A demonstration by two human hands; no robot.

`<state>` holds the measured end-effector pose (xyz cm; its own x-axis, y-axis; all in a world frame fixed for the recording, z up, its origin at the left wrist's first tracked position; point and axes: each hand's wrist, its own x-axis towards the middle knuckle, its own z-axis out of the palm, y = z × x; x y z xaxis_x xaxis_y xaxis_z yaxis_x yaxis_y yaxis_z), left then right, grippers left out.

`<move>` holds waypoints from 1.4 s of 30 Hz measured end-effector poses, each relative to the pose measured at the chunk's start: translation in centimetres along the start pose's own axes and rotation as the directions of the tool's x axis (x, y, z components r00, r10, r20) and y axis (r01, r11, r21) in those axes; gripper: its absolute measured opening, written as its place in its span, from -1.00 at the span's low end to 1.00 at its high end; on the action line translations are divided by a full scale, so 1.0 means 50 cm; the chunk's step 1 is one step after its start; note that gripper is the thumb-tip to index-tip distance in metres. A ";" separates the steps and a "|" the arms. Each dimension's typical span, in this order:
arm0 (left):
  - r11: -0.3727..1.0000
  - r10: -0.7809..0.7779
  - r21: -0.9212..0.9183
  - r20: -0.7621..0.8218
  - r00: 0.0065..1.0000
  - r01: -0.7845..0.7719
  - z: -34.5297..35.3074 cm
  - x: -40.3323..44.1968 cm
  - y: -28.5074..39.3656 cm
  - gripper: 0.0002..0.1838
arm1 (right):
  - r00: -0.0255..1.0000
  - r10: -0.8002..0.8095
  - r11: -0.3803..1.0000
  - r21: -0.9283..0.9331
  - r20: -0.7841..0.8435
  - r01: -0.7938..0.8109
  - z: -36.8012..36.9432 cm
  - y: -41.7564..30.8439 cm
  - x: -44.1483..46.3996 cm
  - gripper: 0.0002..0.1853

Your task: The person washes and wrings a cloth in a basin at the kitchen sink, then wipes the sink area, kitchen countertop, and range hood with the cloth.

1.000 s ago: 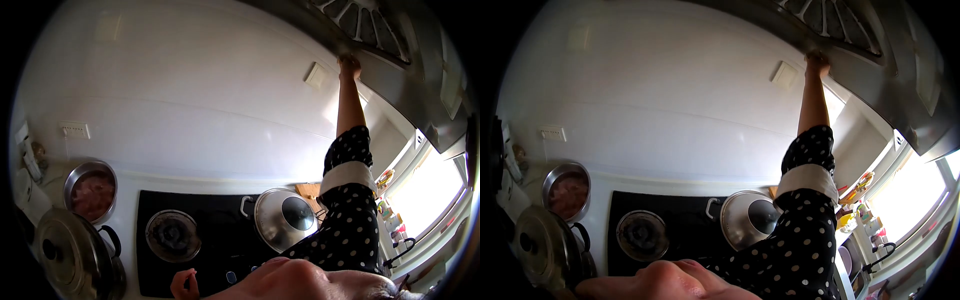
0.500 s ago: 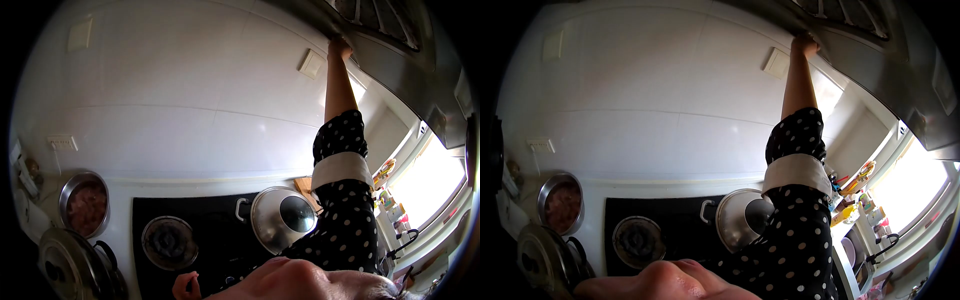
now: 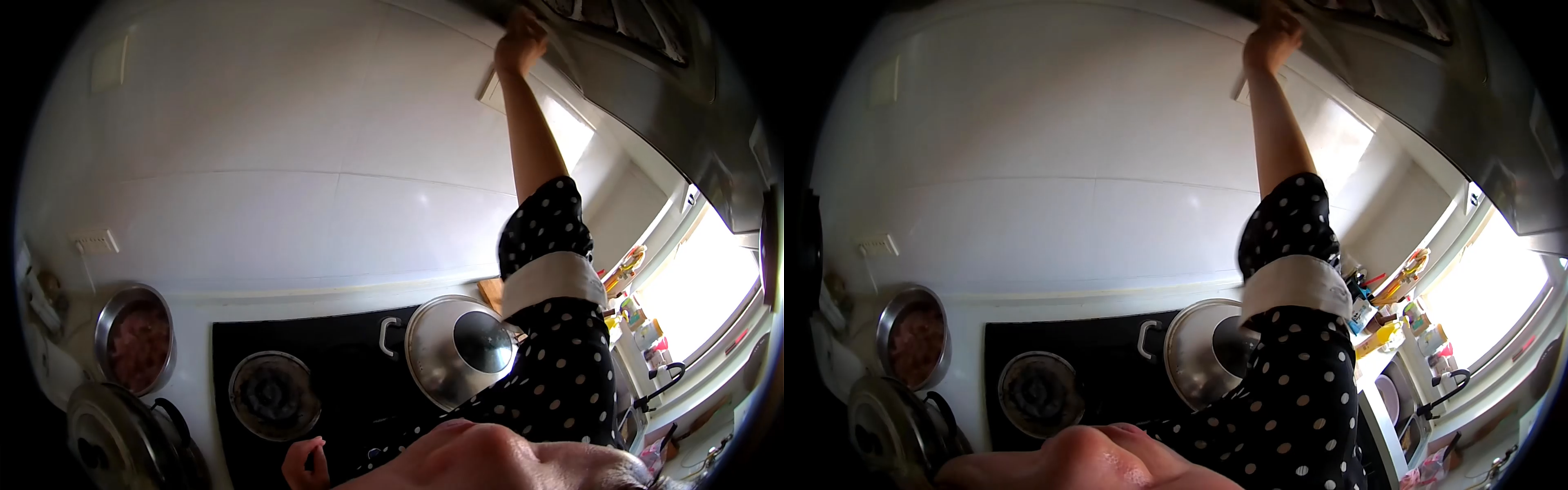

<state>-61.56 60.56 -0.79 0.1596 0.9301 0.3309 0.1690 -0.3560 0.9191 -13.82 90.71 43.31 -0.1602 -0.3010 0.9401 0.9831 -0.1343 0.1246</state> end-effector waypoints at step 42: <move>0.998 0.057 0.043 -0.046 0.997 -0.055 -0.027 0.002 -0.055 -0.87 | 0.669 0.744 0.534 0.600 0.002 -0.596 -0.016 0.001 0.135 -0.89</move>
<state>-63.33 61.74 -2.98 0.1237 0.9116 0.3920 0.2013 -0.4099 0.8896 -14.93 87.90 49.42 0.6241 -0.2996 0.7216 0.6738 0.6740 -0.3029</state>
